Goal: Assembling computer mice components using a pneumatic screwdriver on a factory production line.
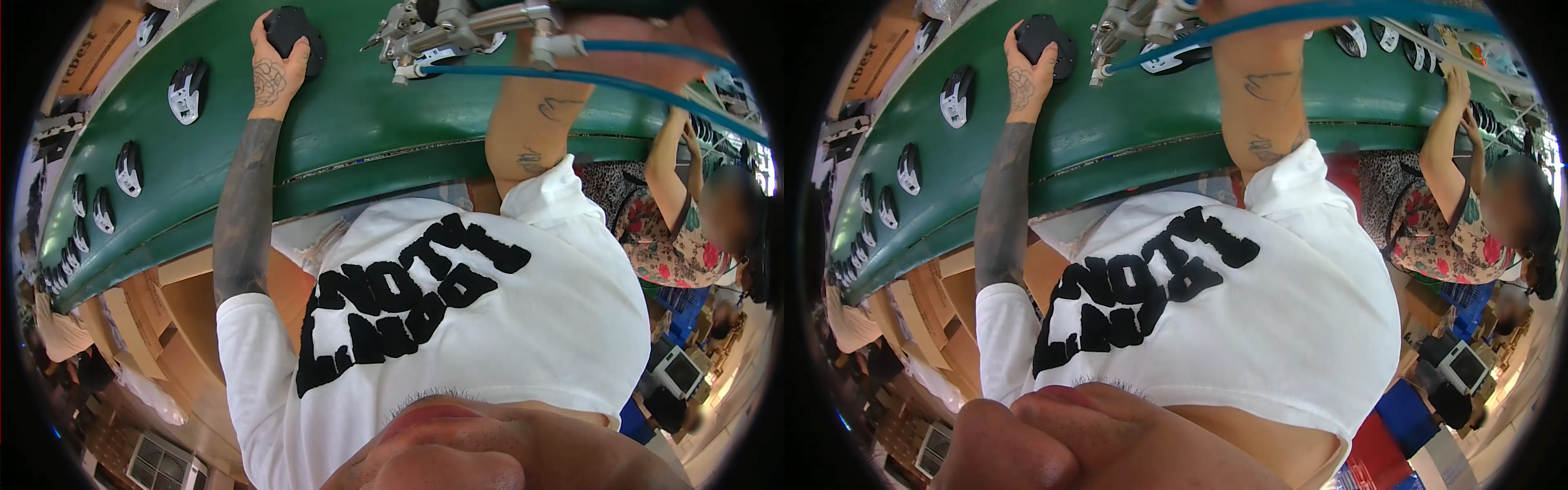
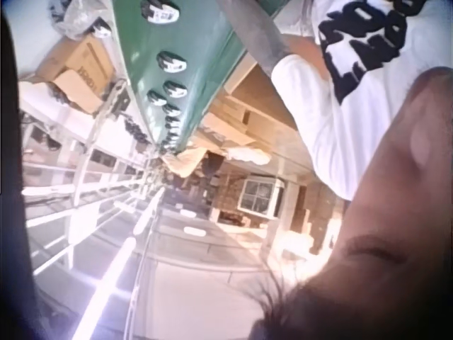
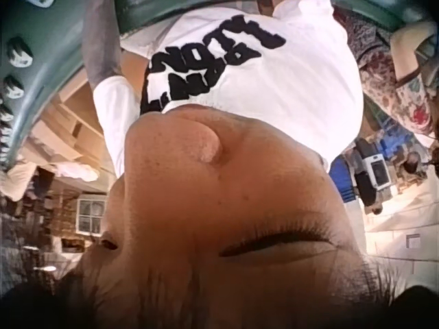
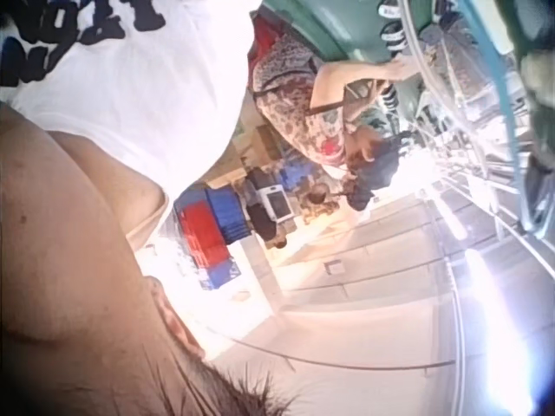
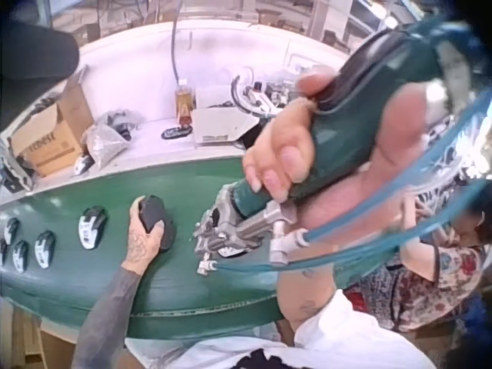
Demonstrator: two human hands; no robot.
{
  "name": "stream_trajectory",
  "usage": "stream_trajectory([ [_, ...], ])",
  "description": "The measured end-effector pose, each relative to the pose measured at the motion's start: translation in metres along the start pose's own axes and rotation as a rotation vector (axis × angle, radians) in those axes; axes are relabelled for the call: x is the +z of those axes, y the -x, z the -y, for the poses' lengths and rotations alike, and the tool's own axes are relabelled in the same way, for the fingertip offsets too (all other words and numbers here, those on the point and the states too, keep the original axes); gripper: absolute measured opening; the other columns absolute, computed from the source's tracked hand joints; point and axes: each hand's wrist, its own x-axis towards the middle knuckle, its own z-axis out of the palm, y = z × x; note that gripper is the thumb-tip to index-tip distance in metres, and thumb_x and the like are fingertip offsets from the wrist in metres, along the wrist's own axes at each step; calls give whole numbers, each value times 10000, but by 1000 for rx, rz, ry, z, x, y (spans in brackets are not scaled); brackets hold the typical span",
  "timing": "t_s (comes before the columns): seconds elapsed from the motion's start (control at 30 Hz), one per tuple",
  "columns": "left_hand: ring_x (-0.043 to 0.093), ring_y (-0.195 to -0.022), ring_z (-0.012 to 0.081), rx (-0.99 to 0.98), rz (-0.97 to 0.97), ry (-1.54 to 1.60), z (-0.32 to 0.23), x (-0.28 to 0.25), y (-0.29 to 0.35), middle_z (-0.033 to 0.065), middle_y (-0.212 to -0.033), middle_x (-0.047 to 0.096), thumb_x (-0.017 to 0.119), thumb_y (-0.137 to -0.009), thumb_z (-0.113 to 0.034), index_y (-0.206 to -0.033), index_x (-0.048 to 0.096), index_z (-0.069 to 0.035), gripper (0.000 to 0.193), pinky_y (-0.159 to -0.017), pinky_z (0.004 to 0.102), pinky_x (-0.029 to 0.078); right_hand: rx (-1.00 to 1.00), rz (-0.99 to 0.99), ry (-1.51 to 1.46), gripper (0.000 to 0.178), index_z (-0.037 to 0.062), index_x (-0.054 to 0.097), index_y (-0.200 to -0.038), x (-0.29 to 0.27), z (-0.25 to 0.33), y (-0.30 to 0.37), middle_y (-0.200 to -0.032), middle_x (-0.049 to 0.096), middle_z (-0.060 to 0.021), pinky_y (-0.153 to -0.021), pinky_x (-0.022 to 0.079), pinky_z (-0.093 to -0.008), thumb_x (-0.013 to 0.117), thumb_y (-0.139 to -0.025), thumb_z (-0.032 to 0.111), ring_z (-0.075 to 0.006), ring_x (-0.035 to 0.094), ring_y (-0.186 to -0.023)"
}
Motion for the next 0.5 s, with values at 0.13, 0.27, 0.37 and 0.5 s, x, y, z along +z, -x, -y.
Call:
stream_trajectory([
  [0.13, 590, -1047, 335, 84, 60, -102, 10, -5, -13, 183, -1202, 543, 678, -792, -215, -1342, 400, -66, 634, -913, 388, 483, 3, -76, 5, 488, 50, 501, -1081, 3, 9, 0, -634, 519, -88, -551, 421, -338, 436, -949, 516, -204, 493, -522],
  [0.27, 582, -1098, 308, -9, 241, -46, 10, -13, -35, 189, -1239, 549, 706, -784, -244, -1355, 403, -79, 667, -939, 369, 468, 60, -358, 11, 579, -14, 525, -989, 45, 37, 4, -529, 487, -83, -439, 395, -294, 468, -929, 559, -182, 466, -424],
  [0.37, 588, -1101, 292, -69, 364, -84, 6, -9, -52, 190, -1230, 570, 730, -773, -300, -1354, 424, -57, 700, -934, 350, 469, 157, -319, -83, 575, -20, 503, -1034, 37, 41, 19, -563, 493, -89, -469, 401, -288, 438, -947, 544, -183, 473, -453],
  [0.5, 588, -1105, 315, -128, 249, -248, 20, 1, -54, 204, -1231, 573, 741, -759, -342, -1341, 431, -46, 723, -935, 364, 466, 172, -378, -32, 605, -59, 486, -1053, 38, 43, 31, -583, 484, -103, -474, 393, -283, 429, -951, 534, -180, 472, -476],
])
